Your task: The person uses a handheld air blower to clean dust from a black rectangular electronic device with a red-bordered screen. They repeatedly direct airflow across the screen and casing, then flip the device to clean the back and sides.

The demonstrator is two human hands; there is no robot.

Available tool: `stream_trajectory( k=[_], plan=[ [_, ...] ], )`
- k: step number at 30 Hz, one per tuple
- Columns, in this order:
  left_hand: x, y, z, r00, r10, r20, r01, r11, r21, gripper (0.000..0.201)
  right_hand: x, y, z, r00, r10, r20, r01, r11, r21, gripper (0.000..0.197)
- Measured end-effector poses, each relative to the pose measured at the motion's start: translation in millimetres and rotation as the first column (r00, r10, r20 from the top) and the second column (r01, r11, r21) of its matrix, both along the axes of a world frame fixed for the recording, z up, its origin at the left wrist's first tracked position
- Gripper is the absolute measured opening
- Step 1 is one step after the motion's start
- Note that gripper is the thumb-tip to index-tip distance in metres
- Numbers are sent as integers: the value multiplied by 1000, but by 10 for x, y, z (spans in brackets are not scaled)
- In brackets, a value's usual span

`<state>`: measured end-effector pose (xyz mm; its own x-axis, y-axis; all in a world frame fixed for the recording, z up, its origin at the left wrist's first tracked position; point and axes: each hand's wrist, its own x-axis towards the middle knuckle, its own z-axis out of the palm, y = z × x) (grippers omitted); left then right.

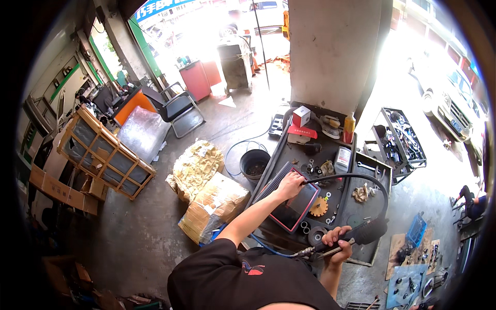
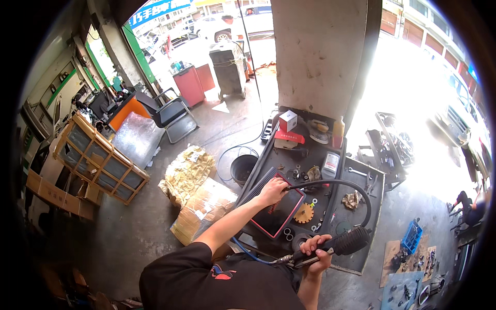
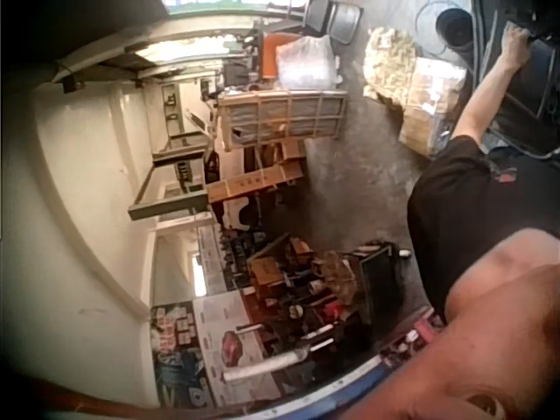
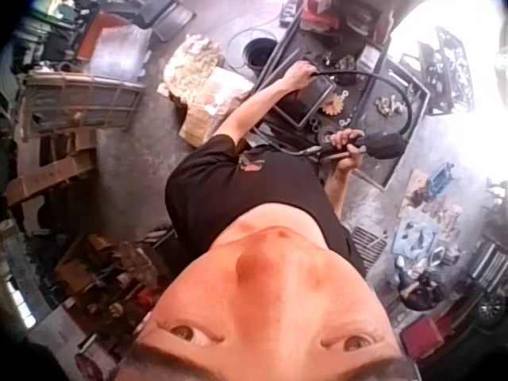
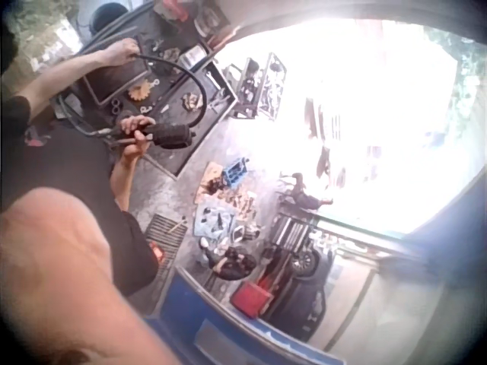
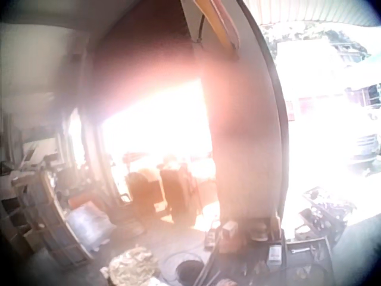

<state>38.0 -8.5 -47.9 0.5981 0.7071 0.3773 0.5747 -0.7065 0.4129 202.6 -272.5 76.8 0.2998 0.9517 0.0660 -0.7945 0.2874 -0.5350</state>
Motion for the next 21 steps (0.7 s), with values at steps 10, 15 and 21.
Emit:
stream_trajectory(
  k=[10, 15, 21],
  plan=[
    [188, -512, -57, 990, -141, -17, 140, 988, -58, 21, 45, -23, -14, 1000, -24, -5, 24, 999, 41, 28],
    [-57, -876, 26, 978, -199, 56, 198, 980, 33, 24, 49, 20, 10, 999, -44, -15, 44, 999, 13, 30],
    [-559, -1098, 190, 992, -130, -2, 130, 991, -15, 36, 4, 38, 21, 999, 26, -24, -25, 999, 38, 29]
  ],
)
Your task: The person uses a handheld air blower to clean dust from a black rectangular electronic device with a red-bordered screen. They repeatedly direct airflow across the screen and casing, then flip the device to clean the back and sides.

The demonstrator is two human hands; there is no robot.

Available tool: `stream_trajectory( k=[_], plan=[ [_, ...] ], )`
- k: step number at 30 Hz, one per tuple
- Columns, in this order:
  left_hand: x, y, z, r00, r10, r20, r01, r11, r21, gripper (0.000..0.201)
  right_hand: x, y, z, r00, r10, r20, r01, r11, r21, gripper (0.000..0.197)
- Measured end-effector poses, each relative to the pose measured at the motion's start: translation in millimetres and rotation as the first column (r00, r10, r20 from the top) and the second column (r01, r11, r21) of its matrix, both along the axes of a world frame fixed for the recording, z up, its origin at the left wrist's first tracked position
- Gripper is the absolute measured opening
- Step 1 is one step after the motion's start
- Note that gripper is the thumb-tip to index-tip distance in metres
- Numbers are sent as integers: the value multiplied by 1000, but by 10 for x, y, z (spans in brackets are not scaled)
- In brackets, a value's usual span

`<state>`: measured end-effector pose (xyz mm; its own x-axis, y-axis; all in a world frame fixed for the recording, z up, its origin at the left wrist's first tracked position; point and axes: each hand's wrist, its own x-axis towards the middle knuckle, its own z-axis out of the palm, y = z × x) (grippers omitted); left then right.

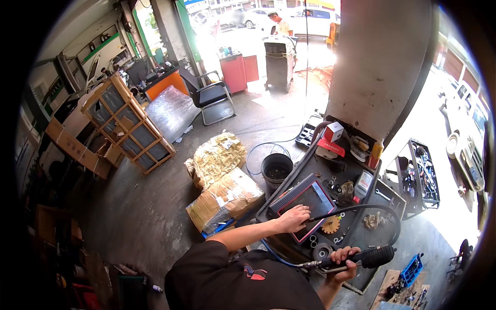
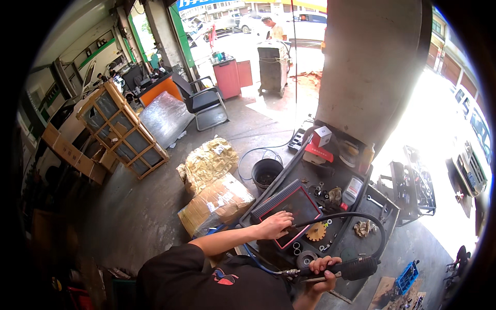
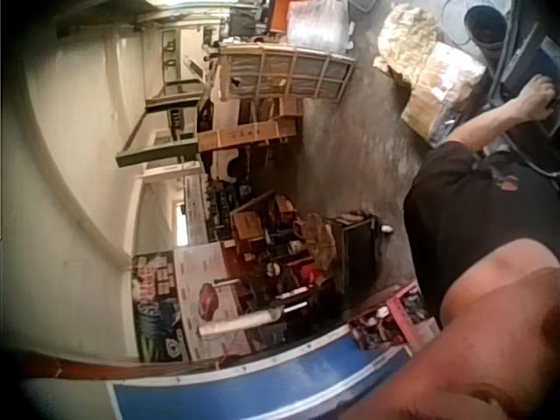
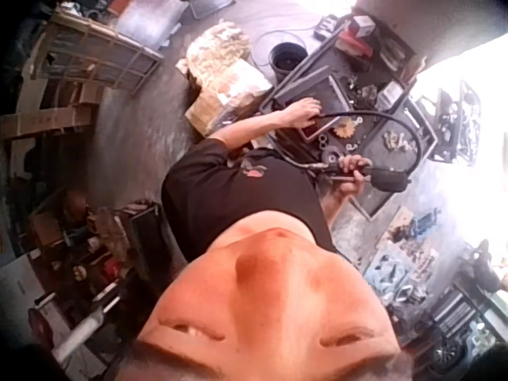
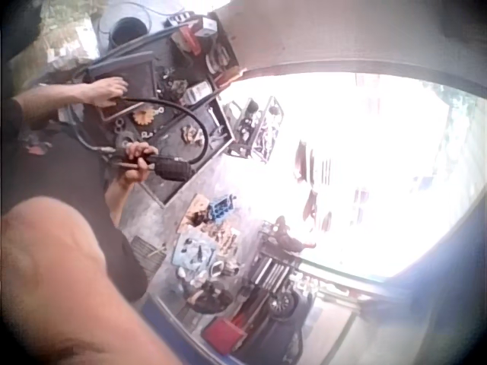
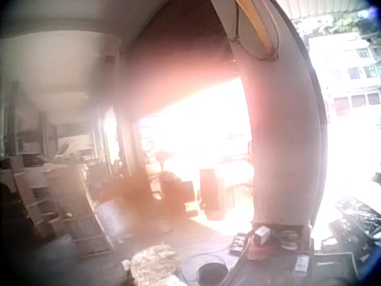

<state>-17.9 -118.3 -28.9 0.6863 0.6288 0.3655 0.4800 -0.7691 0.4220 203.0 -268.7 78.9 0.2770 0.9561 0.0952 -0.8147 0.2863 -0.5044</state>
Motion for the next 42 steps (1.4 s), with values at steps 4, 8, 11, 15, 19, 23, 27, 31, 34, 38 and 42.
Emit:
stream_trajectory(
  k=[4, 8, 11, 15, 19, 23, 27, 31, 34, 38, 42],
  plan=[
    [-75, 109, 55, 998, 49, 45, -49, 999, 8, 36, 18, -9, -50, 1000, 21, -8, -21, 1000, 18, 30],
    [-30, 99, -49, 998, 35, 46, -33, 999, -41, 25, -25, -10, 269, 979, 202, -6, -200, 974, 103, 30],
    [9, 23, -107, 997, 41, 73, -38, 999, -38, 23, -75, -10, 344, 984, 180, -6, -178, 980, 90, 30],
    [3, -17, -74, 996, 64, 63, -61, 997, -41, 22, -112, -6, 428, 987, 162, -5, -162, 984, 70, 29],
    [-56, 5, -49, 988, 97, 124, -107, 991, 76, 22, -57, 55, 372, 967, 252, -35, -247, 962, 119, 29],
    [-82, -56, 39, 975, 196, 109, -202, 978, 48, 20, -69, 28, 412, 984, 178, -6, -177, 981, 85, 29],
    [-116, -102, 56, 965, 244, 100, -240, 970, -48, 24, -57, 6, 395, 982, 188, -4, -186, 977, 103, 32],
    [-6, -77, 180, 948, 257, 188, -205, 944, -257, 30, -43, 14, 398, 987, 159, 37, -161, 986, 53, 34],
    [89, -89, 239, 879, 376, 292, -167, 819, -549, 29, 15, 20, 394, 989, 146, 33, -146, 989, 5, 34],
    [111, 11, 92, 859, 401, 318, -55, 689, -723, 23, 124, 63, 282, 990, 143, -12, -143, 990, 12, 35],
    [170, 154, 73, 862, 419, 286, -24, 596, -803, 18, 183, 143, 254, 979, 205, -13, -204, 977, 56, 35]
  ],
)
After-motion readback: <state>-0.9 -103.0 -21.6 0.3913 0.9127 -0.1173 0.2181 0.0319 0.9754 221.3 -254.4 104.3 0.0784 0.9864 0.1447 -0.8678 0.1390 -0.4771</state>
